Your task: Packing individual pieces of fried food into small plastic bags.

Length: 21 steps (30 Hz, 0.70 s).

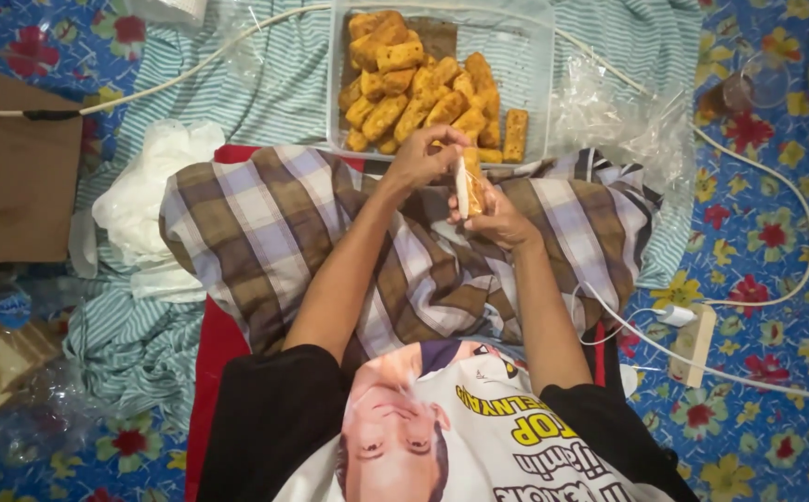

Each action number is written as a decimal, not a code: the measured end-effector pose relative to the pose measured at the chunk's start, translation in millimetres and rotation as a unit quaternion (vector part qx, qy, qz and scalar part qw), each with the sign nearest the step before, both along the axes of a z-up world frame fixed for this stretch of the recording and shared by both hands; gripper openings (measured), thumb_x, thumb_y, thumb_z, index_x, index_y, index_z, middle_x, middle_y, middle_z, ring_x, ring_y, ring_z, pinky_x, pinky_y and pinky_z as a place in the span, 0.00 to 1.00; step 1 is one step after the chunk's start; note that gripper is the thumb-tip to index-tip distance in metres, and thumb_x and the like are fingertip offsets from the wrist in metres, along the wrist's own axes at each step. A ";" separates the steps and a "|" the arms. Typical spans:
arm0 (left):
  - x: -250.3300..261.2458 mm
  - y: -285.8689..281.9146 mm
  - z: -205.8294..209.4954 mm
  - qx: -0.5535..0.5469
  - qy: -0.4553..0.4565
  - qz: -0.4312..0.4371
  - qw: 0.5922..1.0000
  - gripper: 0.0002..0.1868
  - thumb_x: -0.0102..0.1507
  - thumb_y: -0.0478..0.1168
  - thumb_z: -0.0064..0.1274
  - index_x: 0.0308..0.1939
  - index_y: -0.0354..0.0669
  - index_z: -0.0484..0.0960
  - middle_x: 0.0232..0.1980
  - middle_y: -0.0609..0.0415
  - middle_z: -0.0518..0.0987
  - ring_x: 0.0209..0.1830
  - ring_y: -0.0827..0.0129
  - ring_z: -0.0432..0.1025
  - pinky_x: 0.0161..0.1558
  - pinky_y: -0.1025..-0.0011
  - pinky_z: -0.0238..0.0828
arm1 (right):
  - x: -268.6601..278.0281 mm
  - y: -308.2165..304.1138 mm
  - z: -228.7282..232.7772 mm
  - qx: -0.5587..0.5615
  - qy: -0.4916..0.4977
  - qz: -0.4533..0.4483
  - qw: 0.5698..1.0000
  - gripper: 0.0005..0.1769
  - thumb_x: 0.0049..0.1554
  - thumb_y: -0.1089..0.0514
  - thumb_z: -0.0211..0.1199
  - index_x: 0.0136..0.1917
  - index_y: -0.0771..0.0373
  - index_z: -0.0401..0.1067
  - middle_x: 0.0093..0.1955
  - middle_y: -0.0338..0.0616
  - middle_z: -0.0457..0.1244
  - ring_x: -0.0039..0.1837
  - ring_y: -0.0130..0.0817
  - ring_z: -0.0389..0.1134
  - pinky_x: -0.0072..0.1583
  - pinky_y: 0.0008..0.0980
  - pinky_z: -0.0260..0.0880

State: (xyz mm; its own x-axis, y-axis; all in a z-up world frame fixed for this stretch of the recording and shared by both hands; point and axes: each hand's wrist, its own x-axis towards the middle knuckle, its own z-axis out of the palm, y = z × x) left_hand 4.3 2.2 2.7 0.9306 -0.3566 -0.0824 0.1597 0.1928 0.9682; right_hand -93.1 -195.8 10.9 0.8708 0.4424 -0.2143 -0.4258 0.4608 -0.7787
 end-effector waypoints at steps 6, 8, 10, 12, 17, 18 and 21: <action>1.0 0.5 5.5 -0.020 -0.002 -0.015 1.000 0.10 0.63 0.36 0.55 0.46 0.39 0.86 0.40 0.49 0.77 0.24 0.74 0.73 0.20 0.79 0.72 | 2.2 -0.4 6.8 0.011 0.002 0.011 1.000 0.43 0.42 0.82 0.66 0.67 0.58 0.61 0.55 0.57 0.68 0.53 0.44 0.76 0.58 0.42 0.77; 3.3 -1.1 -4.7 -0.020 0.003 -0.010 1.000 0.09 0.63 0.36 0.56 0.45 0.39 0.85 0.40 0.50 0.76 0.24 0.76 0.72 0.20 0.81 0.71 | 3.1 -2.0 3.5 0.016 0.006 0.013 1.000 0.43 0.42 0.82 0.66 0.68 0.58 0.61 0.55 0.57 0.68 0.53 0.44 0.76 0.58 0.42 0.76; 6.3 -1.5 -14.3 -0.025 0.001 -0.008 1.000 0.06 0.62 0.34 0.58 0.43 0.40 0.85 0.37 0.51 0.77 0.20 0.75 0.73 0.16 0.79 0.70 | 4.3 -3.7 -1.4 0.032 0.003 0.013 0.999 0.44 0.42 0.82 0.66 0.68 0.58 0.60 0.56 0.58 0.67 0.54 0.46 0.76 0.58 0.44 0.77; 7.2 -2.8 -16.8 -0.034 0.015 -0.013 0.999 0.05 0.62 0.35 0.57 0.42 0.41 0.83 0.37 0.51 0.76 0.21 0.74 0.73 0.16 0.79 0.70 | 5.1 -3.7 1.5 0.033 0.004 0.013 0.999 0.45 0.42 0.82 0.66 0.69 0.58 0.60 0.56 0.58 0.67 0.53 0.45 0.76 0.58 0.43 0.77; 10.3 -2.7 -19.3 -0.061 0.031 -0.028 0.997 0.05 0.63 0.33 0.55 0.42 0.41 0.81 0.36 0.50 0.75 0.18 0.72 0.72 0.15 0.76 0.67 | 5.9 -1.6 7.3 0.026 -0.011 0.015 0.999 0.44 0.41 0.80 0.68 0.68 0.60 0.60 0.55 0.58 0.66 0.52 0.43 0.76 0.56 0.37 0.76; 10.0 -2.9 -17.5 -0.063 0.033 -0.026 0.997 0.05 0.63 0.33 0.55 0.43 0.39 0.81 0.36 0.50 0.75 0.18 0.73 0.72 0.15 0.77 0.67 | 6.3 -1.9 8.2 0.022 -0.013 0.014 1.000 0.44 0.42 0.79 0.68 0.69 0.60 0.60 0.55 0.57 0.66 0.52 0.42 0.76 0.56 0.36 0.76; 8.2 -2.5 -8.8 -0.070 0.037 -0.028 0.996 0.07 0.64 0.34 0.53 0.44 0.37 0.83 0.35 0.49 0.75 0.17 0.74 0.70 0.16 0.77 0.66 | 7.4 -2.1 9.1 0.016 -0.015 0.015 1.000 0.43 0.42 0.78 0.68 0.69 0.60 0.60 0.55 0.57 0.66 0.52 0.42 0.76 0.55 0.35 0.76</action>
